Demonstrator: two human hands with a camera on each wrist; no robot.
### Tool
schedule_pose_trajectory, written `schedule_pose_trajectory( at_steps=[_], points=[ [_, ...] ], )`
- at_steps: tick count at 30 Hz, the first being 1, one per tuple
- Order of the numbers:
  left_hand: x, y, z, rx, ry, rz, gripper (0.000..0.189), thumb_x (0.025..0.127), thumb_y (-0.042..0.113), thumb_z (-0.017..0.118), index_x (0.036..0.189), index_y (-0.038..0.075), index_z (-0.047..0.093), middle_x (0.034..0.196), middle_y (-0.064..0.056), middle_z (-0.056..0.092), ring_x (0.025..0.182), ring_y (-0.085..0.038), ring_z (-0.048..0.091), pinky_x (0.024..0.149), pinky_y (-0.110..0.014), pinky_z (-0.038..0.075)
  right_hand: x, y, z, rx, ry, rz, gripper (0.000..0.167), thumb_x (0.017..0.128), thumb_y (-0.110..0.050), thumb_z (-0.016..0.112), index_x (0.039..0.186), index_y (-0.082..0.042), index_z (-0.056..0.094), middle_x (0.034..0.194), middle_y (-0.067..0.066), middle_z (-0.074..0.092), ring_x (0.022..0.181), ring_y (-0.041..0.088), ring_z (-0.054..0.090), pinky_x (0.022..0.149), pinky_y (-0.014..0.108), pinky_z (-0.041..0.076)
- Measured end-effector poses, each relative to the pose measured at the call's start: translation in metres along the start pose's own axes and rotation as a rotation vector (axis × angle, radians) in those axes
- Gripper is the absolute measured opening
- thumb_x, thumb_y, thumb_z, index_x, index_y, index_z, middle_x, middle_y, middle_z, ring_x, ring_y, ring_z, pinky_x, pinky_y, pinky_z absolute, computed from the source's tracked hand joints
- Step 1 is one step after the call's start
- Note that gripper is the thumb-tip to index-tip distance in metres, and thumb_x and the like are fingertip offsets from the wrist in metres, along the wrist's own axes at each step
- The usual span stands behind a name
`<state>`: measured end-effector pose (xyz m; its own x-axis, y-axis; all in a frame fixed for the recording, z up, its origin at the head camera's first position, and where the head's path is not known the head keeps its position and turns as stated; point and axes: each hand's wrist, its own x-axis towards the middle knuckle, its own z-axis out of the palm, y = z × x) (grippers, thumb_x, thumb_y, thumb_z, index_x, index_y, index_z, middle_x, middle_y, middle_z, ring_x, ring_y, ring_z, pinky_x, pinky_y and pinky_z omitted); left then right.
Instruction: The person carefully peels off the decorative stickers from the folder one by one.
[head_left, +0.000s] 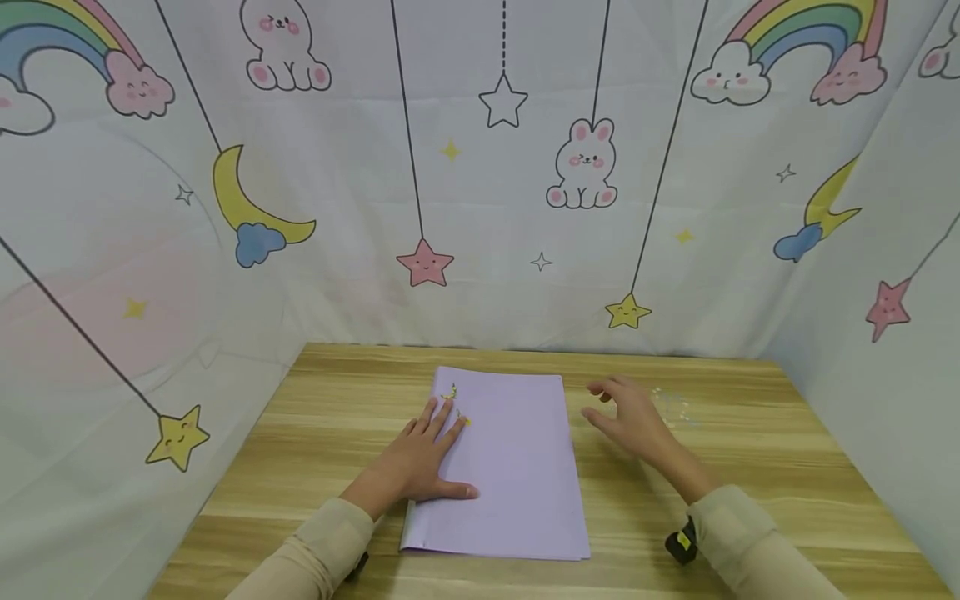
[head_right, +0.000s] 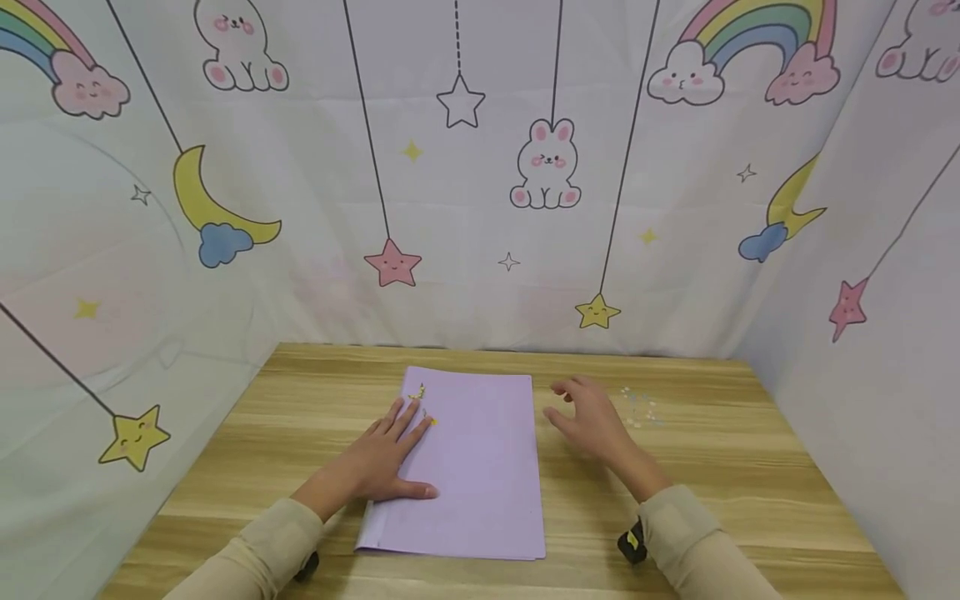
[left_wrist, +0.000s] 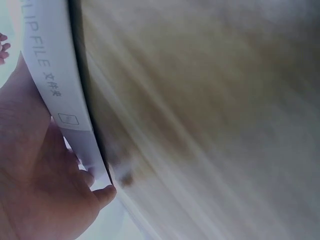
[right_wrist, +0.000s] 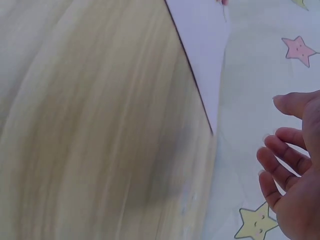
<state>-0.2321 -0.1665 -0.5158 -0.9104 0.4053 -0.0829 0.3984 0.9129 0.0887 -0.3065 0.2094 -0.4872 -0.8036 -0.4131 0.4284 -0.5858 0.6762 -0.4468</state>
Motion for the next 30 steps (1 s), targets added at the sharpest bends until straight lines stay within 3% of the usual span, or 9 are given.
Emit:
schedule_pose_trajectory(
  at_steps=[11, 24, 30],
  points=[
    [-0.002, -0.005, 0.004, -0.008, 0.031, 0.011, 0.120, 0.083, 0.092, 0.054, 0.169, 0.012, 0.029, 0.176, -0.020, 0.011, 0.162, -0.042, 0.004, 0.124, -0.062, 0.025, 0.017, -0.025, 0.018, 0.064, -0.026, -0.039, 0.043, 0.093, -0.021, 0.084, 0.127, 0.002, 0.071, 0.119, 0.013, 0.071, 0.107, 0.032, 0.068, 0.089, 0.050, 0.056],
    [-0.006, 0.001, -0.001, 0.017, 0.003, -0.001, 0.115, 0.084, 0.092, 0.053, 0.168, 0.016, 0.033, 0.176, -0.018, 0.013, 0.162, -0.042, 0.007, 0.124, -0.060, 0.027, 0.030, -0.046, 0.040, 0.132, -0.040, -0.071, 0.037, 0.092, -0.019, 0.085, 0.123, -0.001, 0.073, 0.116, 0.010, 0.071, 0.103, 0.027, 0.068, 0.088, 0.046, 0.057],
    [-0.007, 0.004, -0.001, 0.005, -0.003, -0.006, 0.112, 0.083, 0.093, 0.052, 0.168, 0.022, 0.035, 0.177, -0.018, 0.011, 0.162, -0.042, 0.005, 0.125, -0.061, 0.026, 0.037, -0.053, 0.055, 0.184, -0.093, -0.051, 0.036, 0.093, -0.019, 0.083, 0.123, -0.003, 0.073, 0.117, 0.011, 0.072, 0.102, 0.024, 0.066, 0.087, 0.043, 0.058]
  ],
)
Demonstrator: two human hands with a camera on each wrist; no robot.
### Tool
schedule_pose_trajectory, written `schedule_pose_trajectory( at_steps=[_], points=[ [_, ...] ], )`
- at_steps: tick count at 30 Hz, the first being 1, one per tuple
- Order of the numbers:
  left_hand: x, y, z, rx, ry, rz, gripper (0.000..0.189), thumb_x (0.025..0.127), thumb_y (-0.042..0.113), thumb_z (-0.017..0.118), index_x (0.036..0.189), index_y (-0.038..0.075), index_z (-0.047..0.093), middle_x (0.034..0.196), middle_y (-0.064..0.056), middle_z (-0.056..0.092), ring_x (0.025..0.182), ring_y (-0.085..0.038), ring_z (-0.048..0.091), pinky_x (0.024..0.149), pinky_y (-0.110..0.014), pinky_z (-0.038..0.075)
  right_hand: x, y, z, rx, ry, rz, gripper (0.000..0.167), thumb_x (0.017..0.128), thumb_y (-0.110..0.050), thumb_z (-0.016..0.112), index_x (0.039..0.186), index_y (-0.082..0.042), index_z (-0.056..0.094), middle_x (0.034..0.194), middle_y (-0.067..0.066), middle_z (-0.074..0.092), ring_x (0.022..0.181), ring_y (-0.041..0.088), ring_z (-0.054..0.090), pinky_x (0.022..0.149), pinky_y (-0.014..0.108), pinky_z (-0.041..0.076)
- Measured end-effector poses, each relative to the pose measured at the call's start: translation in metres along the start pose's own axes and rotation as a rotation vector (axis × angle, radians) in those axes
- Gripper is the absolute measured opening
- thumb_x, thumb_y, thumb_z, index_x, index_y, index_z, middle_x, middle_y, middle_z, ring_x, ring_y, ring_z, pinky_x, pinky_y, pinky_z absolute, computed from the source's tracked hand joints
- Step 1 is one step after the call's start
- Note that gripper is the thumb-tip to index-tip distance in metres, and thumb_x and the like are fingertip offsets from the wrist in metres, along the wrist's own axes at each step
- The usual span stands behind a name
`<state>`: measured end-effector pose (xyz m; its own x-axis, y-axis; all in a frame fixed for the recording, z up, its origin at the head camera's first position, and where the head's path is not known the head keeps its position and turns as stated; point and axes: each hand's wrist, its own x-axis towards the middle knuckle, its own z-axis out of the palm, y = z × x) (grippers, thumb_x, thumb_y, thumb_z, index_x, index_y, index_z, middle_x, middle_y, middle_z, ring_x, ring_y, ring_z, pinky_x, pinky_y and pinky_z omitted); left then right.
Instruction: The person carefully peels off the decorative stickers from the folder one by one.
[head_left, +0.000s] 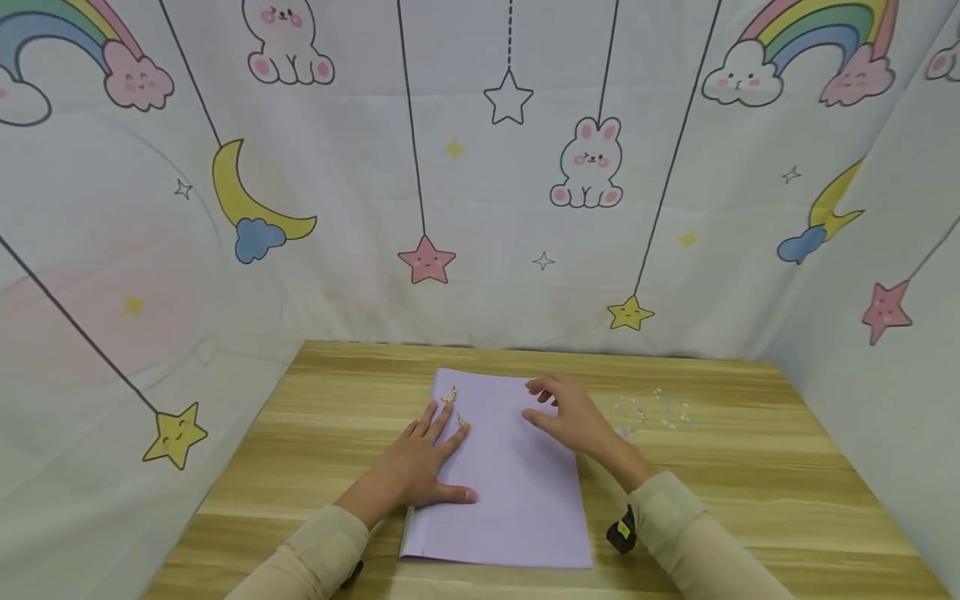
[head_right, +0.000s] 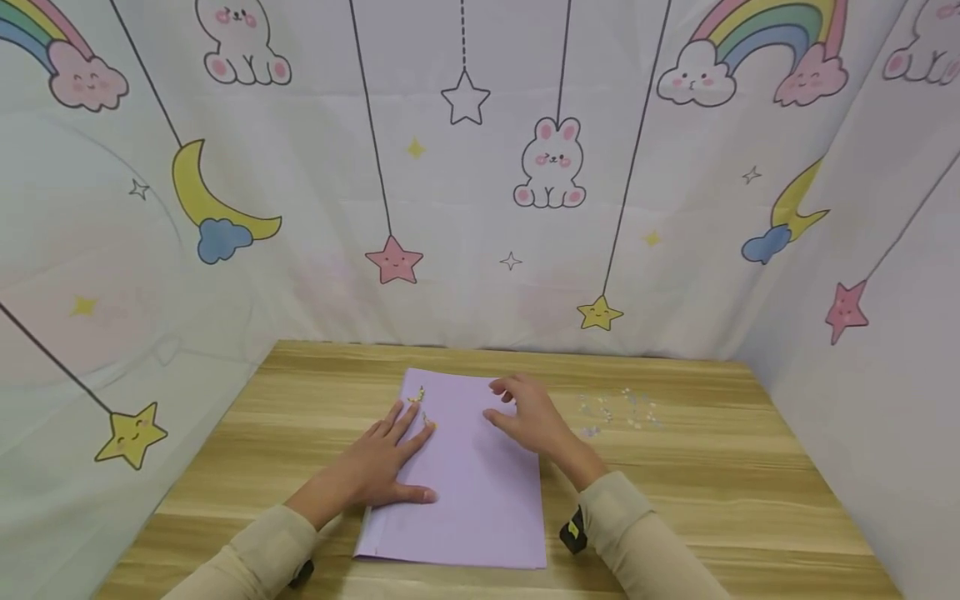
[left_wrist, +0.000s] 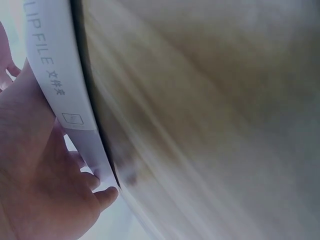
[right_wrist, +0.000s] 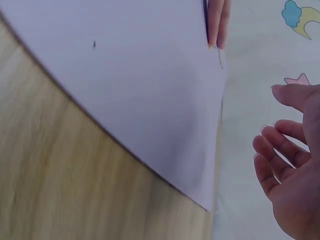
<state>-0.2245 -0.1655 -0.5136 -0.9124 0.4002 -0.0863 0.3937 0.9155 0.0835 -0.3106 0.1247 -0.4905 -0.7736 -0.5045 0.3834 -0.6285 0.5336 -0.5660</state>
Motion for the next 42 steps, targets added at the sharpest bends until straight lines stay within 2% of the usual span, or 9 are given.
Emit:
schedule_pose_trajectory(
  at_steps=[5, 10, 14, 19, 23, 27, 32, 37, 42],
  points=[
    [-0.002, 0.004, -0.003, 0.014, -0.003, 0.004, 0.110, 0.084, 0.092, 0.053, 0.168, 0.023, 0.034, 0.176, -0.019, 0.010, 0.162, -0.043, 0.003, 0.125, -0.060, 0.025, 0.006, -0.006, 0.013, 0.029, -0.046, 0.002, 0.038, 0.094, -0.017, 0.082, 0.125, 0.001, 0.071, 0.116, 0.016, 0.072, 0.101, 0.026, 0.067, 0.087, 0.043, 0.058],
    [-0.006, 0.005, -0.003, -0.003, 0.033, 0.039, 0.115, 0.085, 0.088, 0.057, 0.166, 0.010, 0.035, 0.174, -0.026, 0.014, 0.160, -0.049, 0.008, 0.125, -0.059, 0.026, 0.010, -0.010, 0.029, 0.062, -0.083, -0.016, 0.039, 0.094, -0.016, 0.081, 0.126, 0.004, 0.070, 0.115, 0.016, 0.072, 0.100, 0.026, 0.068, 0.087, 0.043, 0.059],
    [-0.009, 0.002, -0.005, -0.020, 0.071, 0.049, 0.122, 0.085, 0.089, 0.057, 0.165, 0.001, 0.032, 0.173, -0.025, 0.018, 0.160, -0.047, 0.012, 0.124, -0.061, 0.027, 0.014, -0.014, 0.040, 0.095, -0.088, -0.036, 0.039, 0.094, -0.016, 0.081, 0.126, 0.004, 0.070, 0.113, 0.016, 0.071, 0.098, 0.026, 0.068, 0.086, 0.042, 0.059],
    [-0.009, -0.007, -0.004, -0.046, 0.120, 0.025, 0.124, 0.085, 0.090, 0.055, 0.165, -0.001, 0.030, 0.174, -0.021, 0.021, 0.161, -0.041, 0.018, 0.123, -0.060, 0.029, 0.020, -0.019, 0.050, 0.126, -0.077, -0.046, 0.039, 0.093, -0.017, 0.082, 0.124, 0.003, 0.071, 0.111, 0.014, 0.071, 0.098, 0.027, 0.068, 0.086, 0.042, 0.058],
    [-0.005, -0.015, -0.001, -0.060, 0.152, -0.038, 0.124, 0.086, 0.089, 0.054, 0.165, -0.003, 0.029, 0.174, -0.022, 0.022, 0.160, -0.038, 0.020, 0.123, -0.059, 0.029, 0.024, -0.022, 0.059, 0.134, -0.098, -0.025, 0.037, 0.092, -0.016, 0.082, 0.123, 0.002, 0.072, 0.110, 0.011, 0.071, 0.098, 0.026, 0.068, 0.087, 0.040, 0.057],
    [-0.002, -0.020, 0.000, -0.081, 0.135, -0.078, 0.124, 0.088, 0.088, 0.055, 0.165, -0.004, 0.026, 0.174, -0.021, 0.018, 0.161, -0.040, 0.017, 0.124, -0.061, 0.026, 0.027, -0.025, 0.068, 0.125, -0.134, -0.005, 0.036, 0.092, -0.016, 0.082, 0.123, 0.002, 0.073, 0.110, 0.010, 0.070, 0.098, 0.025, 0.068, 0.087, 0.037, 0.057],
    [0.002, -0.022, -0.003, -0.108, 0.111, -0.061, 0.124, 0.088, 0.087, 0.056, 0.165, -0.005, 0.024, 0.175, -0.022, 0.017, 0.161, -0.041, 0.016, 0.124, -0.062, 0.025, 0.031, -0.030, 0.075, 0.117, -0.150, -0.015, 0.036, 0.090, -0.014, 0.084, 0.120, 0.003, 0.073, 0.107, 0.010, 0.070, 0.096, 0.025, 0.069, 0.086, 0.038, 0.056],
    [0.008, -0.023, -0.001, -0.094, 0.111, -0.061, 0.126, 0.086, 0.087, 0.058, 0.166, -0.004, 0.022, 0.176, -0.020, 0.015, 0.161, -0.042, 0.015, 0.123, -0.064, 0.026, 0.033, -0.033, 0.079, 0.091, -0.174, -0.002, 0.035, 0.089, -0.013, 0.085, 0.118, 0.003, 0.074, 0.104, 0.010, 0.068, 0.093, 0.024, 0.066, 0.083, 0.037, 0.054],
    [0.011, -0.019, -0.001, -0.042, 0.086, -0.084, 0.126, 0.084, 0.090, 0.058, 0.169, 0.004, 0.022, 0.177, -0.013, 0.013, 0.161, -0.042, 0.012, 0.123, -0.066, 0.022, 0.035, -0.033, 0.083, 0.059, -0.163, 0.023, 0.031, 0.089, -0.014, 0.085, 0.115, 0.000, 0.075, 0.100, 0.007, 0.067, 0.090, 0.020, 0.064, 0.080, 0.035, 0.052]
  ],
)
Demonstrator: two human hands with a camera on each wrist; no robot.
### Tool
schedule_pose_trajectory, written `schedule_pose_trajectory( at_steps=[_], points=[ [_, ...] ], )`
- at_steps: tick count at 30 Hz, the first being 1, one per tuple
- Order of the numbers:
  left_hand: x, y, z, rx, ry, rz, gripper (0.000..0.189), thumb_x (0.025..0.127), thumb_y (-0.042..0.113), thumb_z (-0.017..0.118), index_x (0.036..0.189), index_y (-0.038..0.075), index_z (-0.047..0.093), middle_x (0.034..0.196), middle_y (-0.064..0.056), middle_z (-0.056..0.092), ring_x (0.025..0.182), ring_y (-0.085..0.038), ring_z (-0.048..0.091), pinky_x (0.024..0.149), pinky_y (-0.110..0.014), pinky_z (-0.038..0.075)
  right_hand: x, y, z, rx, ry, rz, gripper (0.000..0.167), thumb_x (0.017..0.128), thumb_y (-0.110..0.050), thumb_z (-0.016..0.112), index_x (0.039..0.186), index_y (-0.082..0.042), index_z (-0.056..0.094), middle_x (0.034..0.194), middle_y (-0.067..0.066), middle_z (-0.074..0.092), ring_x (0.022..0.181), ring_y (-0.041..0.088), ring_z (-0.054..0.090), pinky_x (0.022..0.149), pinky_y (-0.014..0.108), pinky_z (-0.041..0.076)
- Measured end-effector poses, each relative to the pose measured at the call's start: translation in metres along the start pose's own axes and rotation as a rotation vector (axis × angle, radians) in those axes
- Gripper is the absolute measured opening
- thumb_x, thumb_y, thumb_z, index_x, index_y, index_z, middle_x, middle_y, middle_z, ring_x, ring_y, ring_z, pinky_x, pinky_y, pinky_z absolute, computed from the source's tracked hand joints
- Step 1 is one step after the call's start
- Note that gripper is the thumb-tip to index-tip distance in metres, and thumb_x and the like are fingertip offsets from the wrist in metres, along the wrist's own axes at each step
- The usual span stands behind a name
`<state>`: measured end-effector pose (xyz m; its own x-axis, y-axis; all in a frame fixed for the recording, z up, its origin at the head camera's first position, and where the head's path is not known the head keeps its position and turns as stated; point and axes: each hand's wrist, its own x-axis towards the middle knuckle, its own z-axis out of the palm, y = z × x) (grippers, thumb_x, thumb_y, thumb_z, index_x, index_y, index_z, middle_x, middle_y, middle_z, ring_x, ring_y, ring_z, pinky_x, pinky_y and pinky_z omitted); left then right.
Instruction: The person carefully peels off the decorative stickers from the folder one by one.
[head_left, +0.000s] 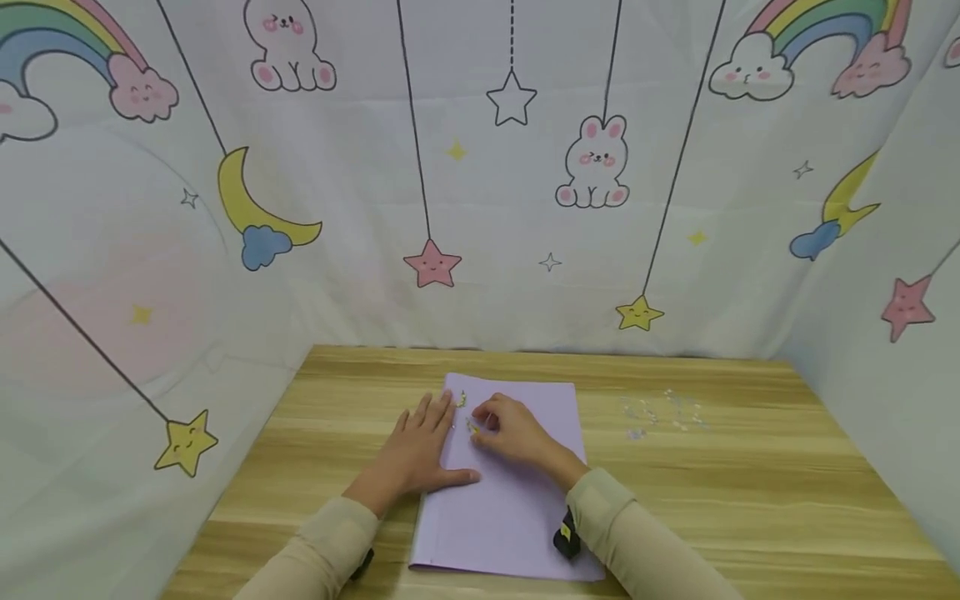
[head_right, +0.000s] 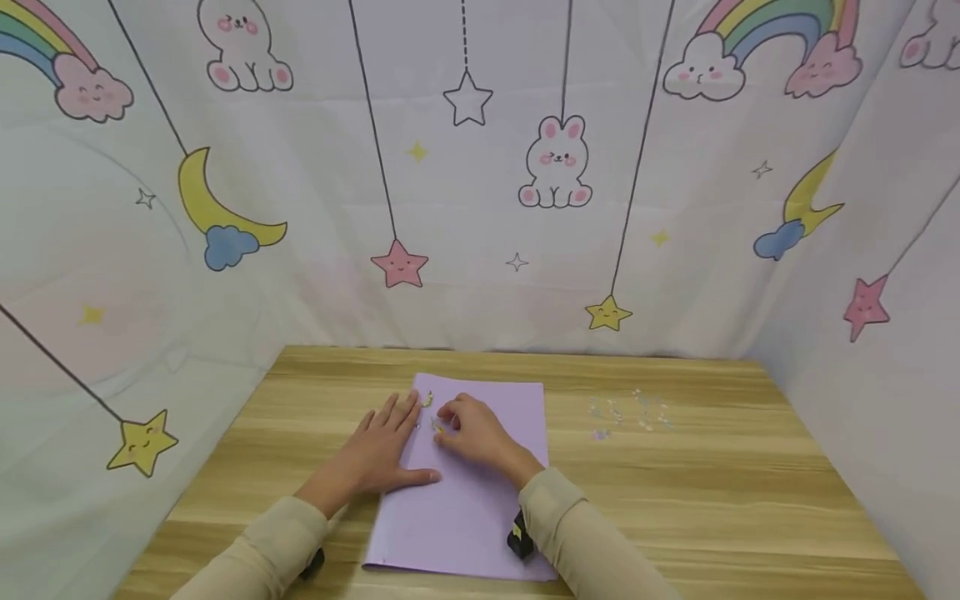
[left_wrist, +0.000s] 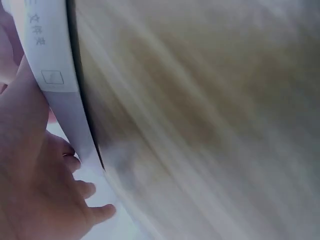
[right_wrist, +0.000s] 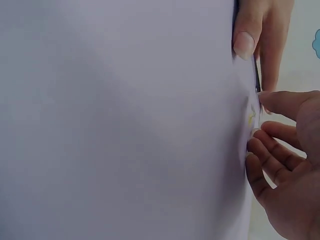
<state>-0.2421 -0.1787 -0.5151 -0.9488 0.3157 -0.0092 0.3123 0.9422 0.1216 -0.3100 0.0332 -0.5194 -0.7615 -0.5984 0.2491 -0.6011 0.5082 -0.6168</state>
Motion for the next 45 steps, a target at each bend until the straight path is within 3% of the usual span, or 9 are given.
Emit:
schedule_pose_trajectory(
  at_steps=[10, 26, 34, 45],
  points=[
    [-0.001, 0.006, 0.000, -0.003, -0.058, -0.044, 0.124, 0.083, 0.090, 0.058, 0.170, 0.009, 0.022, 0.178, -0.007, 0.012, 0.161, -0.044, 0.013, 0.122, -0.069, 0.023, 0.004, 0.004, 0.012, 0.000, 0.014, 0.024, 0.027, 0.090, -0.011, 0.083, 0.115, -0.003, 0.077, 0.097, 0.005, 0.066, 0.083, 0.012, 0.057, 0.073, 0.029, 0.048],
    [0.000, 0.006, -0.001, -0.056, -0.062, -0.048, 0.123, 0.086, 0.086, 0.061, 0.170, 0.007, 0.019, 0.178, -0.008, 0.011, 0.160, -0.044, 0.016, 0.121, -0.070, 0.022, 0.013, 0.004, 0.012, -0.040, 0.014, 0.021, 0.015, 0.090, -0.009, 0.084, 0.104, -0.006, 0.077, 0.095, 0.003, 0.067, 0.078, 0.010, 0.057, 0.071, 0.029, 0.049],
    [-0.002, 0.007, -0.002, -0.061, -0.057, -0.047, 0.123, 0.085, 0.085, 0.062, 0.169, 0.004, 0.022, 0.178, -0.010, 0.012, 0.160, -0.045, 0.018, 0.120, -0.071, 0.024, 0.014, 0.004, 0.014, -0.040, 0.024, 0.002, 0.021, 0.089, -0.006, 0.083, 0.109, -0.004, 0.077, 0.097, 0.005, 0.068, 0.079, 0.012, 0.060, 0.072, 0.030, 0.050],
    [-0.001, 0.007, -0.002, -0.094, -0.073, -0.051, 0.121, 0.087, 0.080, 0.066, 0.169, 0.003, 0.020, 0.178, -0.011, 0.010, 0.160, -0.046, 0.015, 0.121, -0.072, 0.021, 0.015, 0.003, 0.013, -0.069, 0.017, 0.003, 0.015, 0.090, -0.009, 0.084, 0.104, -0.009, 0.079, 0.095, -0.001, 0.067, 0.078, 0.009, 0.059, 0.072, 0.029, 0.050]
  ],
)
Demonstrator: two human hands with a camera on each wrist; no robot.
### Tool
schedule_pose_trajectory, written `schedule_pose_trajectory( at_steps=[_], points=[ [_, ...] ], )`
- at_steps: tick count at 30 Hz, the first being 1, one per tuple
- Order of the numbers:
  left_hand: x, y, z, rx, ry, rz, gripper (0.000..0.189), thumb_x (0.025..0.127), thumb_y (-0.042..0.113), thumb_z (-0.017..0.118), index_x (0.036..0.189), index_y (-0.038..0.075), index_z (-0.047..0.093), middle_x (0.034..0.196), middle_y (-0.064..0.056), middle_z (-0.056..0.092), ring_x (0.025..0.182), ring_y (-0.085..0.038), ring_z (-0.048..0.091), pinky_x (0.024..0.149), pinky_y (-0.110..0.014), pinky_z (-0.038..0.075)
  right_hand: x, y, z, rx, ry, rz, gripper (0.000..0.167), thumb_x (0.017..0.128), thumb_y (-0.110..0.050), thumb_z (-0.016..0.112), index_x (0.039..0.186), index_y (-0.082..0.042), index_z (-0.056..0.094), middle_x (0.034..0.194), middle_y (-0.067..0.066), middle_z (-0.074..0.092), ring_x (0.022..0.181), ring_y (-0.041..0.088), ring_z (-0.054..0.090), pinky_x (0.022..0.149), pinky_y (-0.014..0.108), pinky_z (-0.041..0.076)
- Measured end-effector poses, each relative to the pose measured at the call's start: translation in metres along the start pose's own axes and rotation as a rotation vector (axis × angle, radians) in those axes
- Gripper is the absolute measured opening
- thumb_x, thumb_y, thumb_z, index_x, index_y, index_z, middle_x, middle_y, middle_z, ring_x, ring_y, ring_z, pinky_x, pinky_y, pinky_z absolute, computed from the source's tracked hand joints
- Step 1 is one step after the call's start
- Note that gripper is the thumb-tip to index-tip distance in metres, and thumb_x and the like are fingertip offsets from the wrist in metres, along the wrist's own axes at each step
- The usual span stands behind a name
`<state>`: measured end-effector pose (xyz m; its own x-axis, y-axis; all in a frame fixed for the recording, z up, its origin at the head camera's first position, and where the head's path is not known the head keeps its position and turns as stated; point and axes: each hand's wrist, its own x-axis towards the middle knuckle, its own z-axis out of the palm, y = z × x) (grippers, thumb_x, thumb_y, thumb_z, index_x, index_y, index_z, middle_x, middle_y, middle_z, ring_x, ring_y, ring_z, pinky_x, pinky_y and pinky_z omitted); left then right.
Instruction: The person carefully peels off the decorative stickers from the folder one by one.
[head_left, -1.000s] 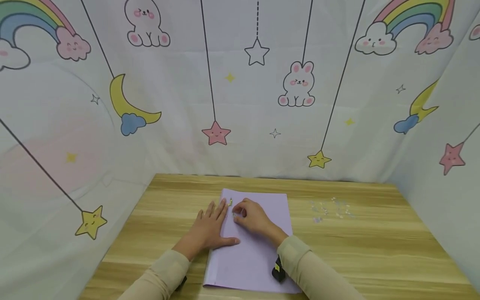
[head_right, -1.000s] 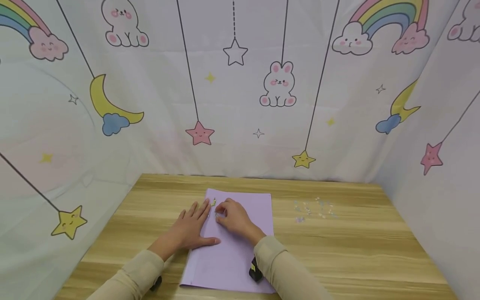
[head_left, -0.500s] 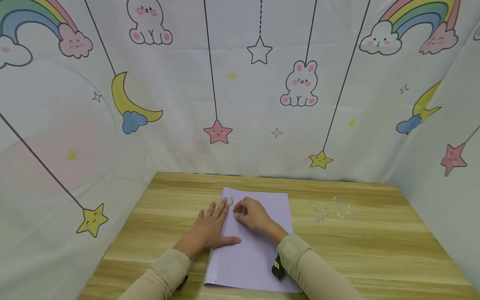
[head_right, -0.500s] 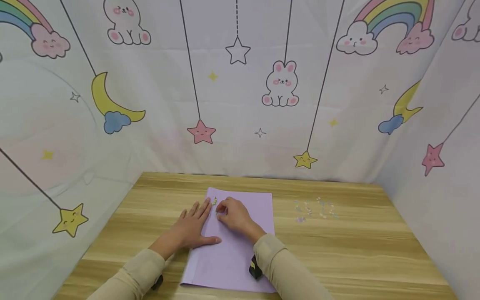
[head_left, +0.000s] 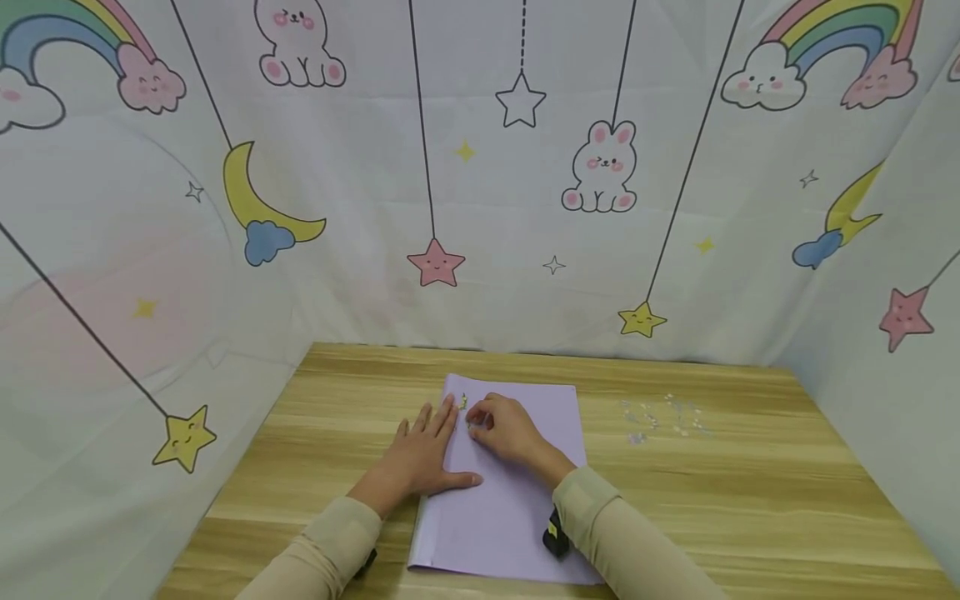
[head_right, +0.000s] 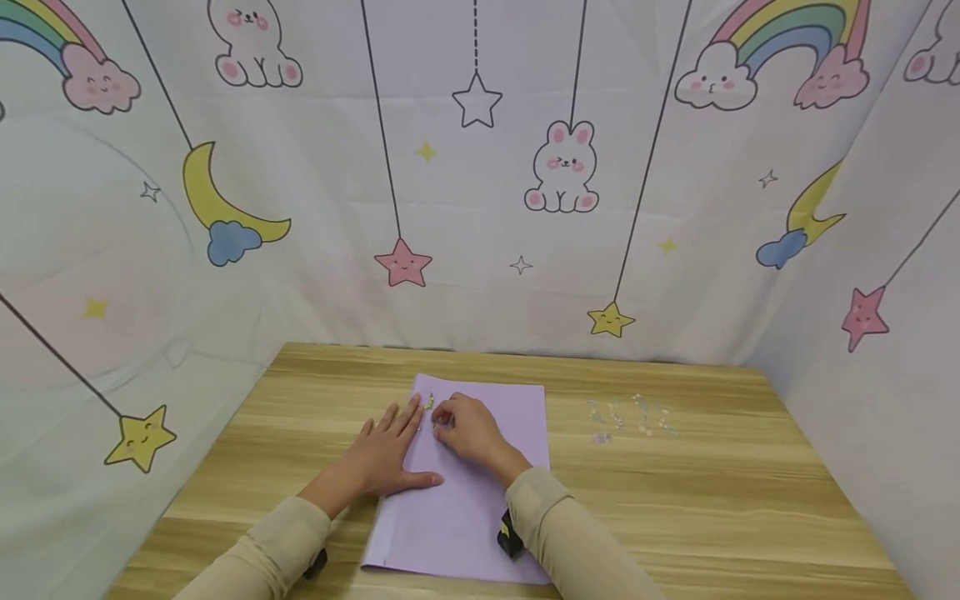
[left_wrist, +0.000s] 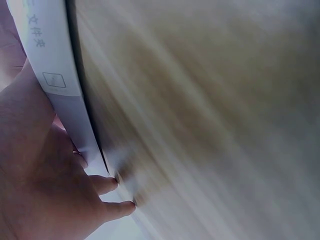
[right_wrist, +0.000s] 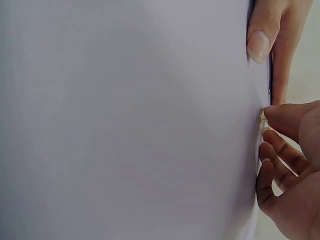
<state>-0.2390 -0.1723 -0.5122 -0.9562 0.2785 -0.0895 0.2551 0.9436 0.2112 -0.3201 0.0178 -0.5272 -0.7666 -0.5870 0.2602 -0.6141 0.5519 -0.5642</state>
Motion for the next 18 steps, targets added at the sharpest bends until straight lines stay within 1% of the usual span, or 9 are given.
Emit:
schedule_pose_trajectory(
  at_steps=[4, 9, 14, 18],
  points=[
    [0.000, 0.000, 0.000, -0.003, -0.007, -0.003, 0.122, 0.087, 0.080, 0.066, 0.169, 0.003, 0.018, 0.178, -0.011, 0.008, 0.160, -0.046, 0.014, 0.122, -0.071, 0.019, 0.000, 0.000, 0.001, -0.002, 0.002, 0.000, 0.012, 0.090, -0.009, 0.084, 0.101, -0.011, 0.078, 0.094, -0.002, 0.066, 0.077, 0.010, 0.058, 0.071, 0.029, 0.050],
    [0.000, -0.001, 0.001, 0.001, 0.003, 0.001, 0.123, 0.086, 0.082, 0.065, 0.169, 0.004, 0.020, 0.178, -0.011, 0.011, 0.159, -0.046, 0.017, 0.121, -0.071, 0.022, -0.002, 0.001, 0.001, 0.013, -0.001, 0.011, 0.012, 0.091, -0.008, 0.084, 0.098, -0.011, 0.075, 0.093, -0.001, 0.065, 0.078, 0.011, 0.058, 0.072, 0.029, 0.050],
    [0.003, -0.004, 0.007, -0.009, -0.008, 0.000, 0.125, 0.086, 0.086, 0.061, 0.170, 0.005, 0.015, 0.179, -0.009, 0.004, 0.160, -0.046, 0.012, 0.121, -0.072, 0.019, -0.002, 0.002, 0.001, 0.089, 0.000, 0.047, 0.014, 0.091, -0.005, 0.082, 0.096, -0.010, 0.071, 0.090, -0.001, 0.066, 0.078, 0.011, 0.058, 0.071, 0.030, 0.050],
    [0.006, -0.008, 0.011, -0.010, 0.008, 0.003, 0.126, 0.085, 0.089, 0.058, 0.170, 0.007, 0.014, 0.179, -0.007, 0.001, 0.161, -0.045, 0.010, 0.122, -0.073, 0.016, -0.001, 0.003, 0.000, 0.135, -0.016, 0.067, 0.013, 0.094, -0.005, 0.080, 0.094, -0.012, 0.069, 0.085, -0.004, 0.065, 0.074, 0.009, 0.057, 0.069, 0.028, 0.049]
  ],
)
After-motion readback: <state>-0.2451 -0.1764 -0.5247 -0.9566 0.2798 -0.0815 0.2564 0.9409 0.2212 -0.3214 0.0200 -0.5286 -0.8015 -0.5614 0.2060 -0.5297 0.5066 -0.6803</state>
